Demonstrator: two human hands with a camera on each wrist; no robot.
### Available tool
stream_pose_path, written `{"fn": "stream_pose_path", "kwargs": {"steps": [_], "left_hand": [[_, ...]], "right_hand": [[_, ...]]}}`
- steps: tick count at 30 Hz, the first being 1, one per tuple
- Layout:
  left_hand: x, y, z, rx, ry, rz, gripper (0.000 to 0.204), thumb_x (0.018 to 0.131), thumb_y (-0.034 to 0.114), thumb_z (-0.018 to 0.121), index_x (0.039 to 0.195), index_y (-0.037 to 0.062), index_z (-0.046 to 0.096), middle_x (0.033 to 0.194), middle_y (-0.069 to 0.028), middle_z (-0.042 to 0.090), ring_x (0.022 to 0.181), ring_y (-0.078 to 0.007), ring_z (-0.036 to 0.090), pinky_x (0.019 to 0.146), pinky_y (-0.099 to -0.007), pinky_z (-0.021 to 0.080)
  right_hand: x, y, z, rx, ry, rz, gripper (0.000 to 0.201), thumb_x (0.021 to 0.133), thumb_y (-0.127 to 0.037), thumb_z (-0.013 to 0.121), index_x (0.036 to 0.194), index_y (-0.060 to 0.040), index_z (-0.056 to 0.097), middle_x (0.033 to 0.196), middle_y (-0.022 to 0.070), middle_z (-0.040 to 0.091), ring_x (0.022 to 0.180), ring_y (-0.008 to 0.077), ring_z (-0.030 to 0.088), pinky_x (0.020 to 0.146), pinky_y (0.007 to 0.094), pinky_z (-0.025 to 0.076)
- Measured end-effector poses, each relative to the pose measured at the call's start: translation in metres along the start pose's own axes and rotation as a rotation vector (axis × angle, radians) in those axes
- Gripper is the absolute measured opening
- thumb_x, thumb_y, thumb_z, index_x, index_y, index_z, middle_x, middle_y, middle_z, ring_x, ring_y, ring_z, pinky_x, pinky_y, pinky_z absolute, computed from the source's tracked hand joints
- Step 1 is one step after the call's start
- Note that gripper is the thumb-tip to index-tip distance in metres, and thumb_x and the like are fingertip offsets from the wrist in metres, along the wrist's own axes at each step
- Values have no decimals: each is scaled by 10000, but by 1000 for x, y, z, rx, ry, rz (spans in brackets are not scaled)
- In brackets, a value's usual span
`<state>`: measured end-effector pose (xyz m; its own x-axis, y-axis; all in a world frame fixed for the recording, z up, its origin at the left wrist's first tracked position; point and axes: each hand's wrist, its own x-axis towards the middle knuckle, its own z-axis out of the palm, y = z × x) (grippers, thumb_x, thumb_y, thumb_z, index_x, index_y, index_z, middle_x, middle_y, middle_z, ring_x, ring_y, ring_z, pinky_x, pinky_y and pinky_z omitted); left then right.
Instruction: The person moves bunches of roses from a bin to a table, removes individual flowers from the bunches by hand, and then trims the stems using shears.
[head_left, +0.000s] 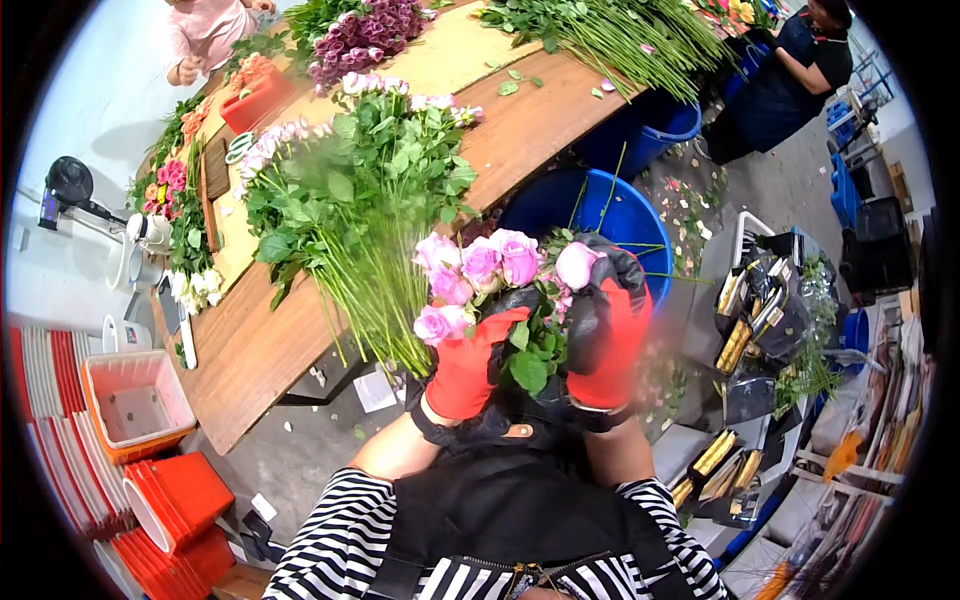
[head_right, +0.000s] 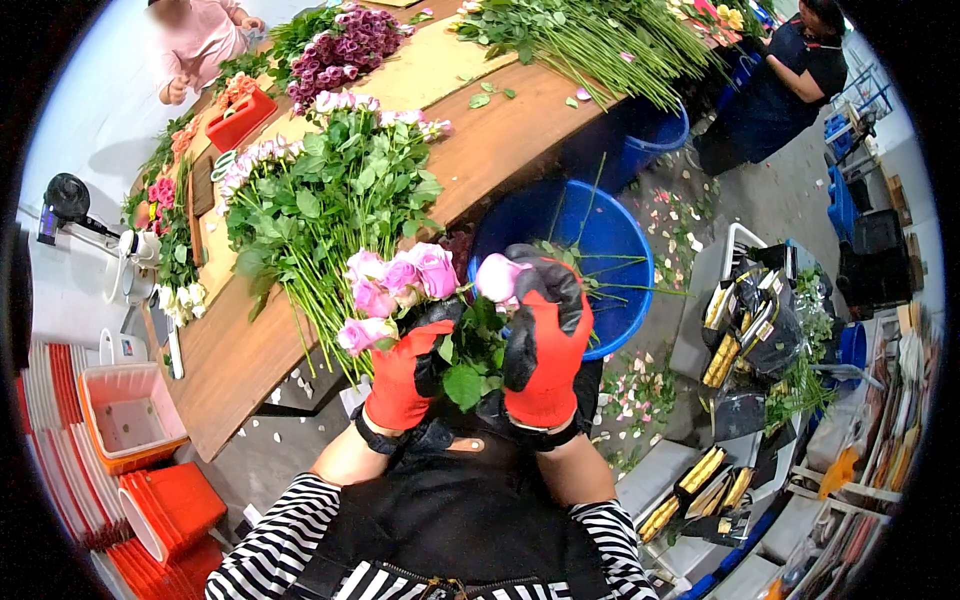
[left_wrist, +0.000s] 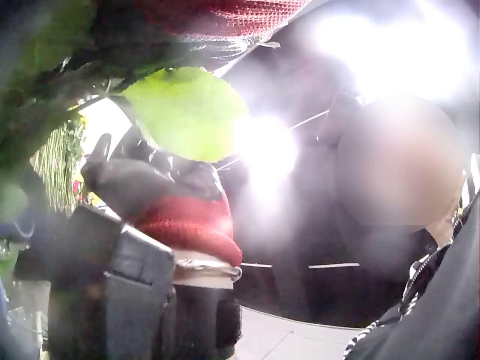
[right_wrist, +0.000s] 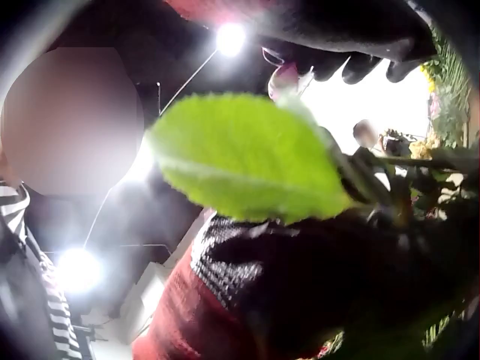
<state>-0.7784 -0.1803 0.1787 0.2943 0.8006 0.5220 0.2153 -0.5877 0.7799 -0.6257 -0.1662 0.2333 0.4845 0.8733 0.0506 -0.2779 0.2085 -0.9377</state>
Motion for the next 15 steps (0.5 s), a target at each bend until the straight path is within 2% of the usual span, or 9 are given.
{"fn": "stream_pose_path", "kwargs": {"steps": [2,4,5,8,9,12,13,15], "left_hand": [[1,-2,-3,-41,42,48,176,918,83,579,1082,32,619,1095,-153,679,1024,-245,667,911,-354,506],[-2,-2,-3,-176,40,-80,195,922,87,577,1106,31,609,1107,-147,672,1032,-240,657,913,-349,500],[-4,-1,-5,-253,43,-152,205,923,89,577,1118,30,603,1113,-144,669,1036,-237,652,914,-347,497],[-9,0,-7,-376,40,-249,236,929,95,574,1155,29,587,1130,-136,659,1048,-230,637,916,-341,488],[-11,-1,-9,-404,36,-271,246,931,98,573,1167,29,582,1136,-134,656,1052,-227,632,916,-339,485],[-13,-2,-12,-462,22,-302,278,936,104,570,1203,28,565,1154,-126,646,1064,-220,618,919,-332,476],[-15,-3,-13,-477,16,-311,288,938,106,569,1215,27,560,1160,-123,643,1068,-217,613,919,-330,473],[-16,-3,-15,-504,11,-330,310,941,110,567,1240,27,549,1171,-117,636,1077,-212,603,921,-326,467]], "right_hand": [[2,-12,2,-64,37,8,270,890,-63,546,1137,24,611,1125,104,634,1045,191,577,947,319,432],[4,-18,8,-175,69,-193,289,866,-32,562,1146,23,609,1158,110,624,1095,205,564,984,337,415],[6,-22,5,-123,59,-208,340,798,119,588,1123,25,622,1159,102,612,1023,161,590,923,277,455],[5,-41,6,-329,-99,-287,319,805,99,579,1110,25,633,1161,110,612,1034,164,583,917,279,455],[10,-36,-2,-399,-174,-373,293,816,77,566,1091,24,648,1176,118,604,1065,172,571,908,280,456],[9,-50,2,-312,-261,-200,283,819,59,554,1078,22,660,1185,114,600,1088,186,565,912,287,452],[13,-45,-1,-304,-304,-259,293,815,53,550,1084,17,662,1180,112,600,1085,181,566,915,289,449],[15,-49,2,-294,-357,-211,298,803,50,561,1078,9,667,1164,115,612,1086,194,570,923,298,447]]}}
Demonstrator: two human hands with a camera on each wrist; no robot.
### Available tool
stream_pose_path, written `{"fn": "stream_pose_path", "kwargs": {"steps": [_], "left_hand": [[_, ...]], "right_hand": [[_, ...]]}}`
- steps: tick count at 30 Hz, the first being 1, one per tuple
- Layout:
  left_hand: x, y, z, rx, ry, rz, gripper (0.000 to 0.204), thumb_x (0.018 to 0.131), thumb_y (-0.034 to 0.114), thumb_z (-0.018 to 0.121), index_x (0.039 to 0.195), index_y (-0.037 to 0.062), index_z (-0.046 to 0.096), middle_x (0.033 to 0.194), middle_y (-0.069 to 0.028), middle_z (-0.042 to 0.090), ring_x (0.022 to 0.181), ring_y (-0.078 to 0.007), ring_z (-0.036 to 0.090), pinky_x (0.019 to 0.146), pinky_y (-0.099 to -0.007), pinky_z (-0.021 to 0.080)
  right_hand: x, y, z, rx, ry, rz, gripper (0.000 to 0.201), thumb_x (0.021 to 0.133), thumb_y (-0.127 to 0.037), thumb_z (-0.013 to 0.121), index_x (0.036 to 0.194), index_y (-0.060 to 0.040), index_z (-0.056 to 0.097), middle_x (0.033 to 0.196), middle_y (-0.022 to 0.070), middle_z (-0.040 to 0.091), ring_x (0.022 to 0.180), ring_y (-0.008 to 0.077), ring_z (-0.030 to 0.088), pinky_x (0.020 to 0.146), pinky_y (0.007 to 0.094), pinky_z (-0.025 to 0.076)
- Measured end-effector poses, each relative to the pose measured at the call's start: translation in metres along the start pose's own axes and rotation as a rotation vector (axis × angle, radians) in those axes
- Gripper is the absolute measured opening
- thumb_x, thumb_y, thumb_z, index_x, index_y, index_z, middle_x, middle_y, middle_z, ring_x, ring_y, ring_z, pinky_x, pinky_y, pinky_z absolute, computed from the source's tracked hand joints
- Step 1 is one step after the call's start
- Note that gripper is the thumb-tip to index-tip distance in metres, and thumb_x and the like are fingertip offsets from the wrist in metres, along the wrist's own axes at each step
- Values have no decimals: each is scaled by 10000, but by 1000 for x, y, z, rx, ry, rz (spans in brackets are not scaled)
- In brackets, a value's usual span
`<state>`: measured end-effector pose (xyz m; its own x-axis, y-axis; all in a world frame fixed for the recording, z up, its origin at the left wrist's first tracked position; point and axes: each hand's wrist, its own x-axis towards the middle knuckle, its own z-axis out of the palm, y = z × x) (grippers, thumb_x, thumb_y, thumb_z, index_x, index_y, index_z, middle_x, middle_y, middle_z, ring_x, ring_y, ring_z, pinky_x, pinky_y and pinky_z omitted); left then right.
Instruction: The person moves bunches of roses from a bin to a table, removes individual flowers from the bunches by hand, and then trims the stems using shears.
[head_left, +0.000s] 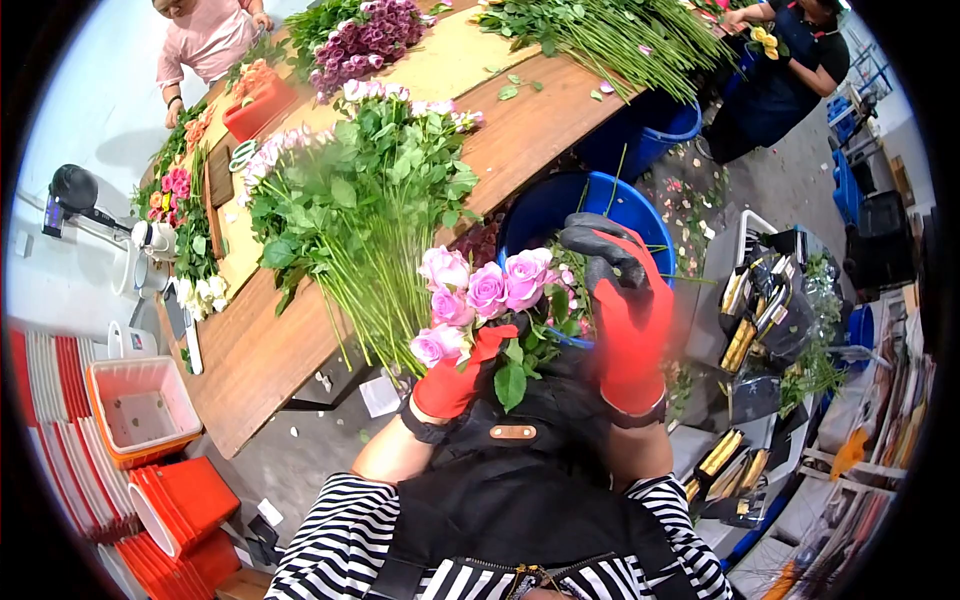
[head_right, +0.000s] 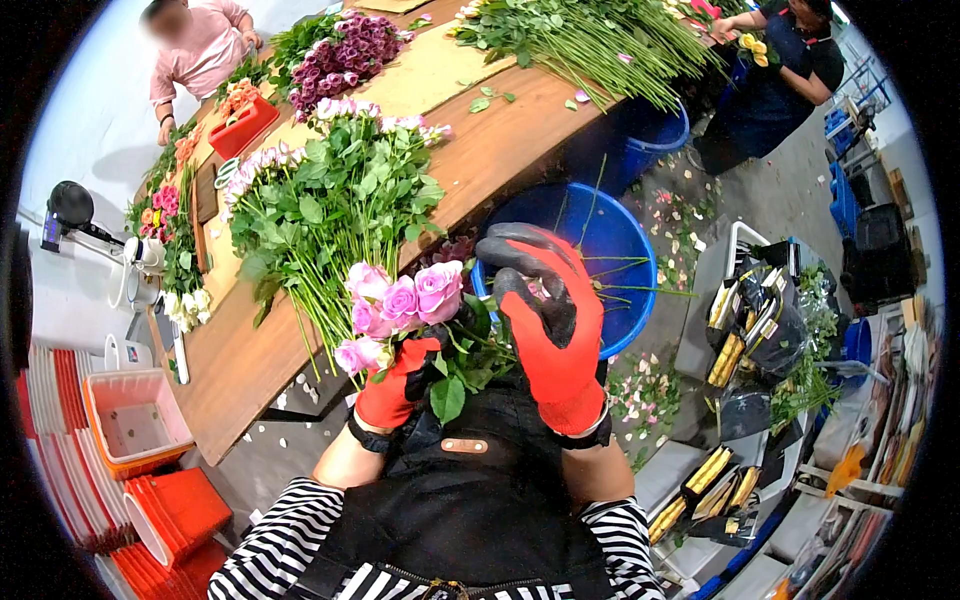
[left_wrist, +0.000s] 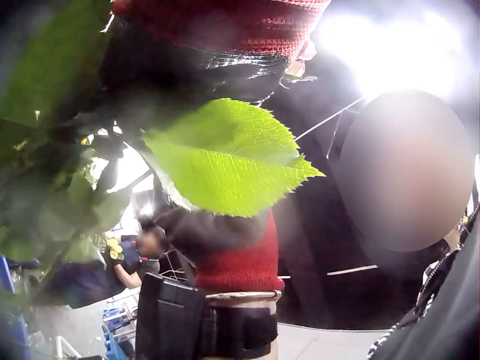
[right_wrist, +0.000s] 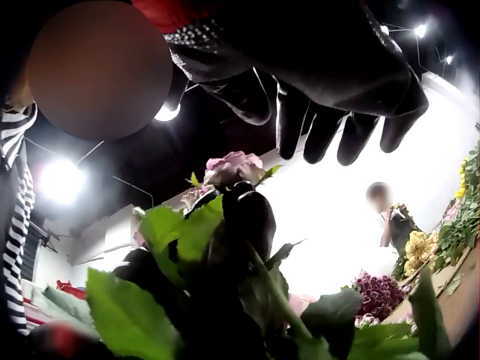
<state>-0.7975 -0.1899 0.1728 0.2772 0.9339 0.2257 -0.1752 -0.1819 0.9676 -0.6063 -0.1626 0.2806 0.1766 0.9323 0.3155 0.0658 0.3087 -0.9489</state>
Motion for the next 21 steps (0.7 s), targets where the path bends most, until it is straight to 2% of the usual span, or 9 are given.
{"fn": "stream_pose_path", "kwargs": {"steps": [5,6,9,12,15,16,19,21], "left_hand": [[-2,-3,-2,-57,1,-40,365,950,121,563,1300,25,522,1201,-104,620,1097,-200,578,924,-315,452],[-6,-10,-7,-100,-18,-75,354,932,92,562,1280,31,537,1213,-108,612,1098,-217,583,924,-338,461],[-1,-2,-5,53,-13,-125,348,915,60,557,1263,41,554,1229,-106,604,1102,-227,587,938,-356,463],[6,9,4,63,49,-134,354,915,85,562,1266,38,555,1244,-101,598,1116,-228,581,951,-353,459],[9,8,3,-183,35,-164,390,918,134,565,1293,31,531,1274,-106,577,1157,-234,560,985,-356,437],[10,6,1,-284,16,-177,409,919,152,565,1306,28,519,1286,-108,569,1174,-236,551,1001,-358,426],[10,-6,-7,-202,-104,-63,580,942,105,568,1462,34,320,1416,-105,452,1259,-224,485,1030,-362,411],[10,-11,-8,-98,-133,-59,564,969,140,515,1474,34,290,1448,-102,416,1306,-225,437,1065,-368,375]], "right_hand": [[5,-1,-3,-113,-149,-65,338,716,17,655,1049,-23,685,1125,122,649,1112,270,565,993,369,417],[5,2,-2,-117,-155,-72,355,683,4,692,1036,-29,688,1139,121,647,1120,275,562,1015,378,396],[5,2,-3,-81,-221,-62,341,674,2,706,1014,-19,683,1130,126,648,1109,277,569,1008,374,402],[4,10,-3,39,-233,-37,306,675,14,695,981,1,673,1110,132,652,1091,252,579,985,367,418],[0,14,-2,414,-219,223,247,709,5,659,955,20,660,1097,137,651,1072,216,582,977,348,419],[-1,14,-3,449,-243,241,210,773,-18,601,973,28,642,1108,140,645,1068,197,577,974,323,411],[-3,27,-1,647,-193,322,222,822,-38,547,1016,34,628,1118,136,642,1070,191,574,969,300,409],[-5,26,1,540,-109,297,259,850,-49,551,1087,29,625,1138,124,640,1109,185,560,992,314,403]]}}
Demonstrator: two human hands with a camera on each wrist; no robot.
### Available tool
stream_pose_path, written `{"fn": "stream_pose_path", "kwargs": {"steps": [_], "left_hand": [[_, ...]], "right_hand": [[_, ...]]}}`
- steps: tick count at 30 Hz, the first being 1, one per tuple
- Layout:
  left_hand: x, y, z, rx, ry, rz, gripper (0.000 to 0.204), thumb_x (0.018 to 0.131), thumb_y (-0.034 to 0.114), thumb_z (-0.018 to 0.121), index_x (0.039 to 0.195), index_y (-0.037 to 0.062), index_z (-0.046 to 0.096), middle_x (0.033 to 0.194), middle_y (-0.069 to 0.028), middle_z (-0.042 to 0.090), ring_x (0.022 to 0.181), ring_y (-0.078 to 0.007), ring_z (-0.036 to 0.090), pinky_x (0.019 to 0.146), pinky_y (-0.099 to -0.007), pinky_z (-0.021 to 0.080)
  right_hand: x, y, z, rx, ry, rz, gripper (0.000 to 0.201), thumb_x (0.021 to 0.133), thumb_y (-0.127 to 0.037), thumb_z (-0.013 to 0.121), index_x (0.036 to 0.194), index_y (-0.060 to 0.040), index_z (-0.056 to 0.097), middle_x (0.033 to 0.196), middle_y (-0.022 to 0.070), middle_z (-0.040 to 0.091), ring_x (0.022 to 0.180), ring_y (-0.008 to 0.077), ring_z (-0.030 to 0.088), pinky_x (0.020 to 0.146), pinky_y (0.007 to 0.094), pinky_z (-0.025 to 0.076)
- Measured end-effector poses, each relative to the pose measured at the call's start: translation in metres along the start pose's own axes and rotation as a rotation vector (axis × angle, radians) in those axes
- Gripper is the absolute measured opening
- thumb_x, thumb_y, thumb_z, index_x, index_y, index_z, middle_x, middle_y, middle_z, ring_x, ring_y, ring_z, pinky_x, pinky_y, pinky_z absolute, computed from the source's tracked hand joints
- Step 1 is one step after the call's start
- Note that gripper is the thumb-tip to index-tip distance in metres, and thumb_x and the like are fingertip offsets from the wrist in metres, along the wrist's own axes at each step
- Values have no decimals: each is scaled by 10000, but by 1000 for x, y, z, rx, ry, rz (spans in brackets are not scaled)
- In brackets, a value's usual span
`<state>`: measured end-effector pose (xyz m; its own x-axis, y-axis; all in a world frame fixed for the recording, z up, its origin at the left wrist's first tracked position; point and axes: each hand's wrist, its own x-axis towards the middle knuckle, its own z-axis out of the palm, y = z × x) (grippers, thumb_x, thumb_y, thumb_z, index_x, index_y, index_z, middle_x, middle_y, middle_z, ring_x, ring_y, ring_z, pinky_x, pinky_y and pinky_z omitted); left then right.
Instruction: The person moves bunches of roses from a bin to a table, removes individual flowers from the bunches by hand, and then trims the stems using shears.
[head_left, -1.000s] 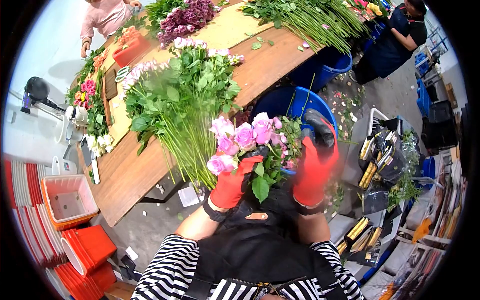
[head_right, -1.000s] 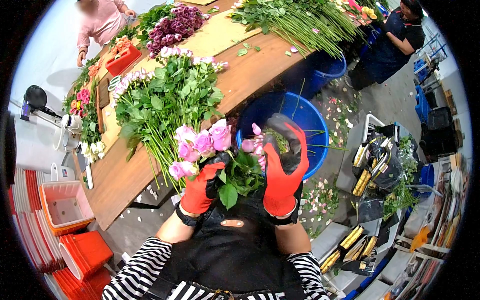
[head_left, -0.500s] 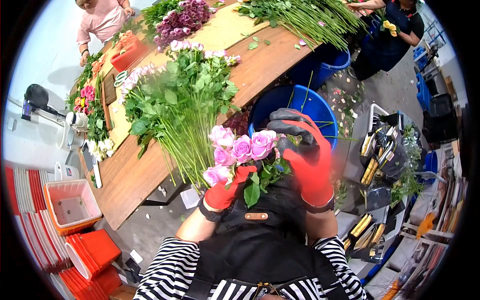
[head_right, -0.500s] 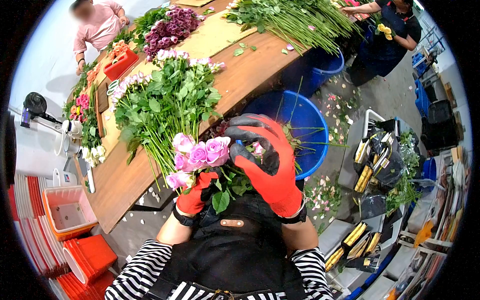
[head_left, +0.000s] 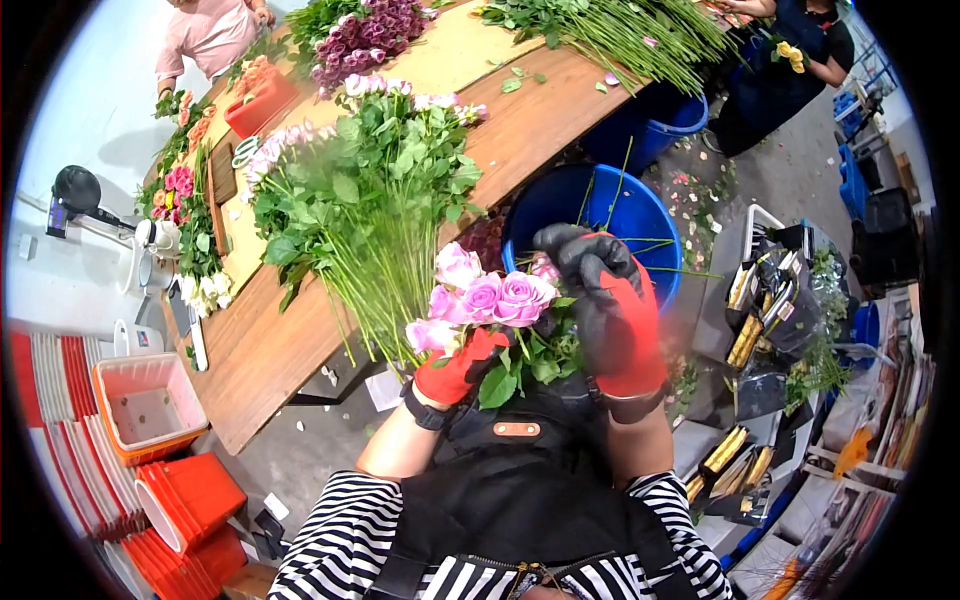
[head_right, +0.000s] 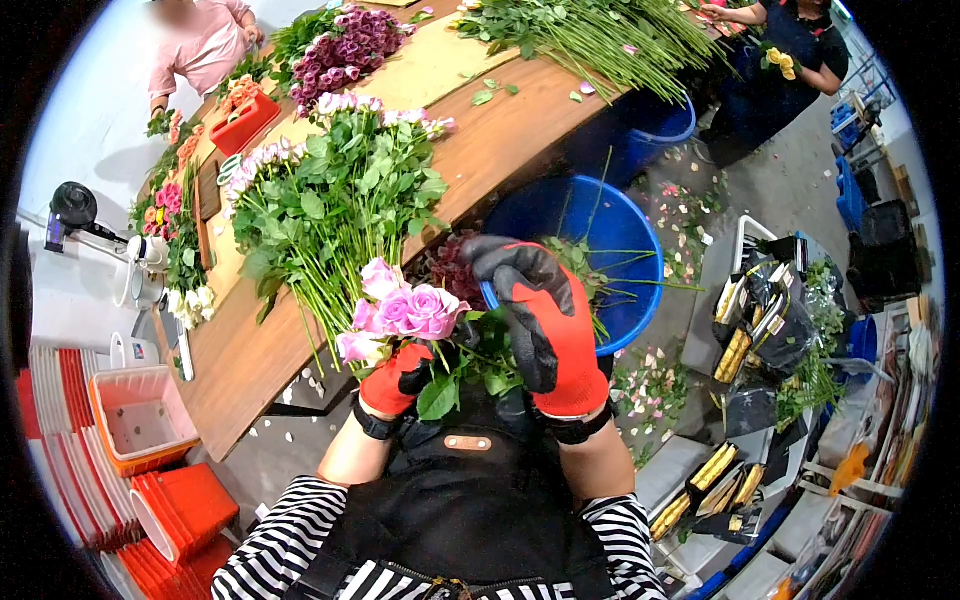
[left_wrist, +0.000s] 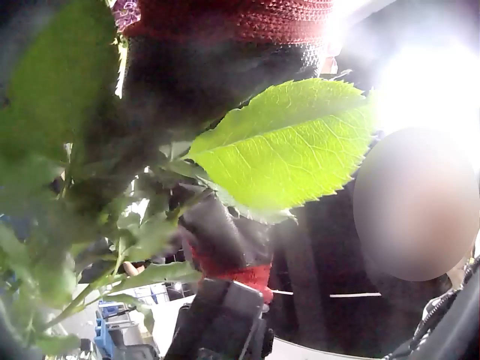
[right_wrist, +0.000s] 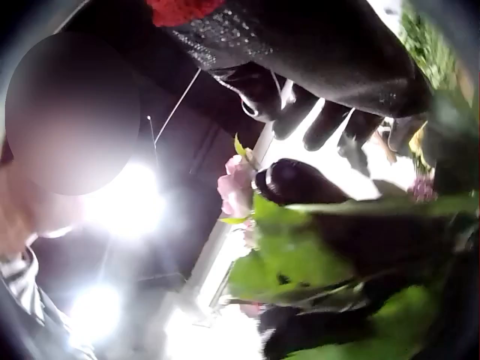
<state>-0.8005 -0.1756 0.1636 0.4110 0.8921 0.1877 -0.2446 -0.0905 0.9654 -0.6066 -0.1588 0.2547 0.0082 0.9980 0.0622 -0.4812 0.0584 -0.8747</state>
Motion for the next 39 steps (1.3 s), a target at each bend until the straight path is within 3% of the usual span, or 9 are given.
{"fn": "stream_pose_path", "kwargs": {"steps": [2,6,8,13,18,24,25,30,39], "left_hand": [[-1,-5,-2,31,-21,-44,533,983,158,484,1467,38,298,1444,-95,419,1310,-219,429,1069,-360,368],[-5,-2,0,-229,-32,-153,443,994,195,451,1407,49,387,1380,-75,480,1262,-204,466,1060,-336,366],[-9,-2,-7,-482,-84,-222,437,974,172,491,1386,48,414,1362,-74,496,1252,-203,473,1053,-334,369],[-11,-8,-1,322,72,-98,503,985,246,454,1454,92,355,1391,-86,489,1227,-199,502,998,-349,428],[-10,-27,-7,377,4,-162,489,1014,307,384,1467,126,371,1424,-63,463,1213,-191,521,970,-373,460],[-3,-14,-10,751,-70,35,468,1015,286,359,1452,119,371,1428,-89,451,1254,-220,496,1039,-388,423],[-2,-7,-8,396,-20,-53,472,1018,293,354,1457,120,362,1441,-92,437,1271,-219,479,1042,-385,417],[6,18,1,302,21,-497,546,998,351,440,1455,67,348,1468,-80,394,1298,-205,428,1009,-344,420],[6,4,-4,33,-97,-370,552,992,347,446,1430,21,370,1437,-103,424,1275,-215,458,1052,-341,393]], "right_hand": [[-1,-16,15,-156,85,-63,288,849,-45,574,1125,22,621,1144,111,642,1131,184,551,1010,330,399],[-1,-25,8,-626,-151,-291,322,716,40,677,1038,27,659,1151,103,643,1155,181,535,987,325,411],[-4,-20,7,-543,-88,-225,286,687,54,685,971,37,663,1116,117,646,1081,178,571,954,319,429],[-6,-9,4,-148,-18,61,253,776,9,559,1012,34,645,1065,92,646,979,162,600,915,286,444],[-6,5,0,70,-22,177,215,887,-69,498,1032,21,630,1026,82,656,918,137,585,852,272,452],[-2,-7,8,-231,245,-152,335,791,53,632,1124,19,624,1175,106,621,1138,178,559,954,306,448],[-6,-15,8,-272,174,-140,344,784,43,642,1127,17,627,1185,111,619,1152,186,550,967,320,441],[-3,-25,13,-726,-168,-355,333,711,-44,712,1041,-14,682,1174,125,635,1199,296,521,1045,393,369],[-3,-7,7,-16,-71,148,243,821,-79,580,1026,35,644,1035,94,659,999,185,582,926,306,424]]}}
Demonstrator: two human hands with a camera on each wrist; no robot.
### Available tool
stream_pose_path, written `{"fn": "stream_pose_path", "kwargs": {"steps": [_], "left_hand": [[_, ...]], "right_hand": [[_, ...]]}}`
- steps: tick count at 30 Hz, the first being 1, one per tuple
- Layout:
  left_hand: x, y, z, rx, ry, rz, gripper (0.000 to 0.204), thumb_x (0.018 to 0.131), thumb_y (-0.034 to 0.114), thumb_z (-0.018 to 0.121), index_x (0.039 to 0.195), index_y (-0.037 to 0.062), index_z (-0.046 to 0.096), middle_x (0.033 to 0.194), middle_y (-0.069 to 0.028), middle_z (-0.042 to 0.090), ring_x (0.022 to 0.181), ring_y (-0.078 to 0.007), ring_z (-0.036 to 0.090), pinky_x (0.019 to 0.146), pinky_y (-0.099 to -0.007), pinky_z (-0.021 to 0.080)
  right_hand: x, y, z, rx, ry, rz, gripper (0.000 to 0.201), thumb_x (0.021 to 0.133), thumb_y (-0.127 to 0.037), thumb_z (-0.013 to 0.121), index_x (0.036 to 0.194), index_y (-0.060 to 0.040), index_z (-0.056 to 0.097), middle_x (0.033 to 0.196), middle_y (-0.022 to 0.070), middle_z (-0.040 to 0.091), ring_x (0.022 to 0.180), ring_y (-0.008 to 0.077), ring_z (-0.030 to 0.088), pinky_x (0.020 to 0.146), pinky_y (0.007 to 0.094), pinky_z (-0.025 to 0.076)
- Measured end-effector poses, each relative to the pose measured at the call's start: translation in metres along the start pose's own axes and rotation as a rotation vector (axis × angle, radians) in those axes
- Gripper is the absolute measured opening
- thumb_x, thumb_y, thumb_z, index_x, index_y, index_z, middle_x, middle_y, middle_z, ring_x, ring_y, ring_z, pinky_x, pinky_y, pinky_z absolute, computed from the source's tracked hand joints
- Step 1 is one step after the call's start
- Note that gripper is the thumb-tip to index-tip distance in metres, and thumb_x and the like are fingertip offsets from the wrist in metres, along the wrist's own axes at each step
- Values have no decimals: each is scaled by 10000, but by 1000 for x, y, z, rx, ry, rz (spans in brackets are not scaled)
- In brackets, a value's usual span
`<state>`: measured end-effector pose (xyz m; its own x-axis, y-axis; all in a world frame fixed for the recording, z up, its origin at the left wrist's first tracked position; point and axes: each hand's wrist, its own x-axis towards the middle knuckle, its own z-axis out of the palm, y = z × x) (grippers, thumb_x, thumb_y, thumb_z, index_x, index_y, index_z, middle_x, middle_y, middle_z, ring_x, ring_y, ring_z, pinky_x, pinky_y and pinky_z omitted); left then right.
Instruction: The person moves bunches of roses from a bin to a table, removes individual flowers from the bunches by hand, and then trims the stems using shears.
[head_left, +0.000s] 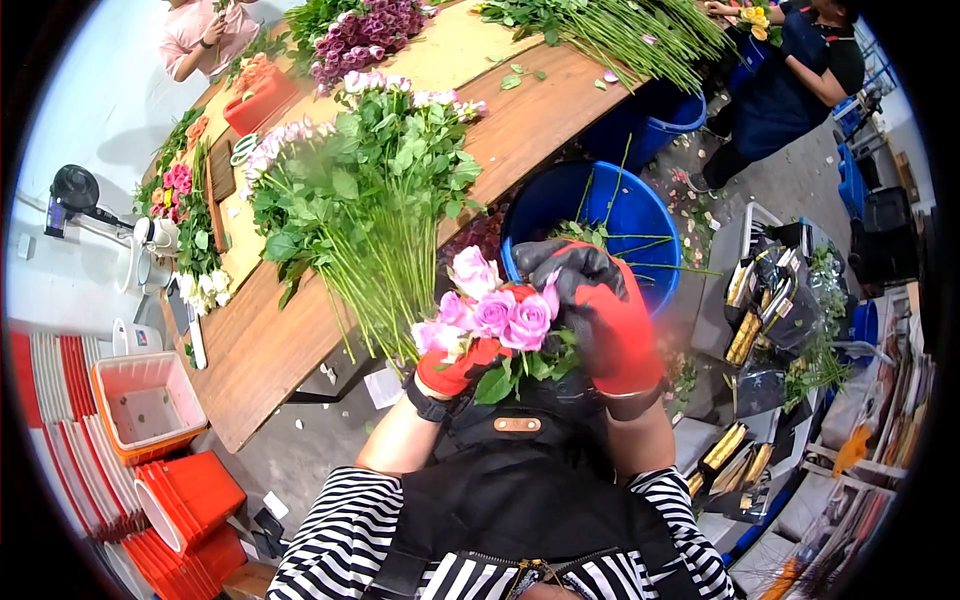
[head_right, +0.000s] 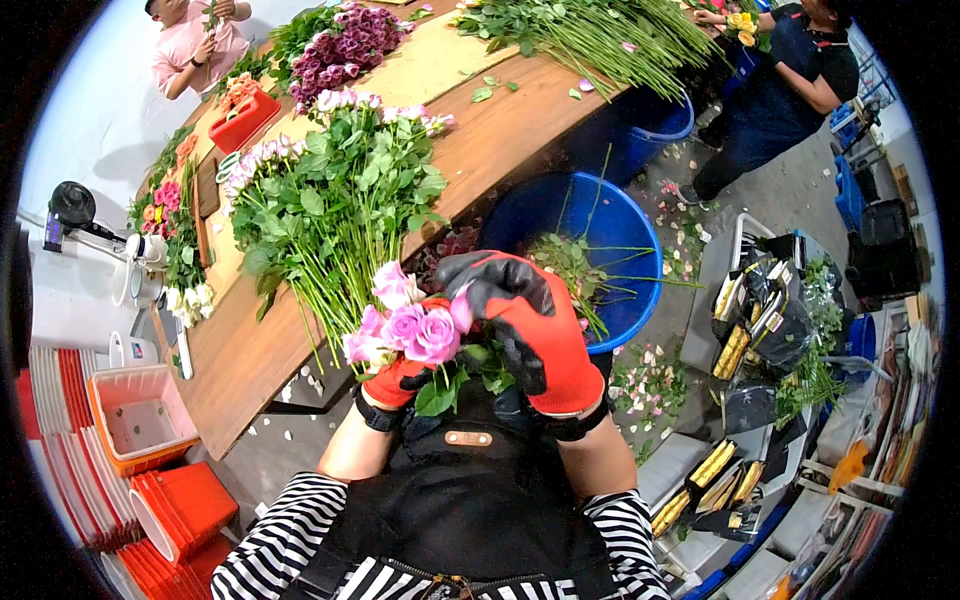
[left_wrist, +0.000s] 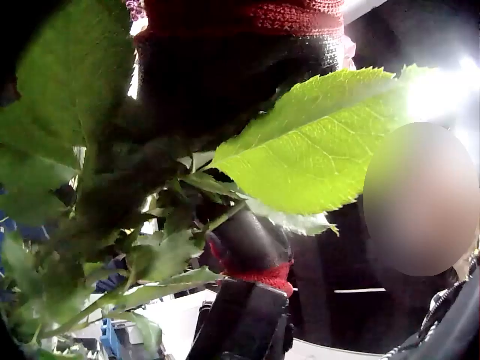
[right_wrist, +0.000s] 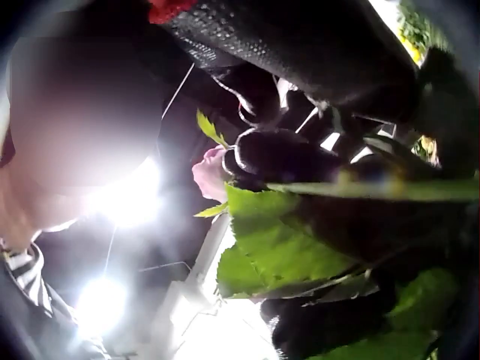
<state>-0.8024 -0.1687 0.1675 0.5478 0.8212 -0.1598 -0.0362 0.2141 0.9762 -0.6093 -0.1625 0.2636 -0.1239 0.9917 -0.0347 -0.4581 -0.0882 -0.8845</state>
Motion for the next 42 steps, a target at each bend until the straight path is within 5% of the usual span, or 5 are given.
{"fn": "stream_pose_path", "kwargs": {"steps": [5,16,31,36,42], "left_hand": [[2,10,14,-375,70,194,514,894,311,626,1283,-2,503,1220,-93,572,1082,-203,563,939,-325,442],[10,14,12,-132,180,253,588,831,362,735,1265,27,522,1151,-69,610,1064,-195,589,924,-345,481],[0,-13,-4,96,23,185,514,1022,262,377,1477,35,306,1449,-78,430,1278,-167,454,1043,-295,385],[6,-10,-7,-10,-68,243,532,1021,301,373,1486,52,304,1466,-73,419,1322,-204,426,1062,-326,376],[-3,-20,-3,181,112,128,505,990,302,423,1440,75,393,1427,-47,465,1298,-199,447,1053,-335,384]], "right_hand": [[11,7,10,-74,418,-261,219,869,-19,568,1074,26,628,1065,88,648,993,140,578,901,273,430],[-13,-18,17,-1160,179,-565,298,634,-191,805,889,-101,679,1111,56,651,1155,332,522,1022,477,330],[-12,15,-9,98,113,-52,237,771,-16,676,998,44,636,1108,120,650,1051,198,590,976,341,414],[-9,-11,3,-318,260,-225,431,758,77,609,1187,30,607,1257,123,588,1133,211,570,1007,332,406],[1,-25,3,-582,-162,-360,410,695,48,672,1100,-21,676,1221,132,613,1222,284,511,1036,382,383]]}}
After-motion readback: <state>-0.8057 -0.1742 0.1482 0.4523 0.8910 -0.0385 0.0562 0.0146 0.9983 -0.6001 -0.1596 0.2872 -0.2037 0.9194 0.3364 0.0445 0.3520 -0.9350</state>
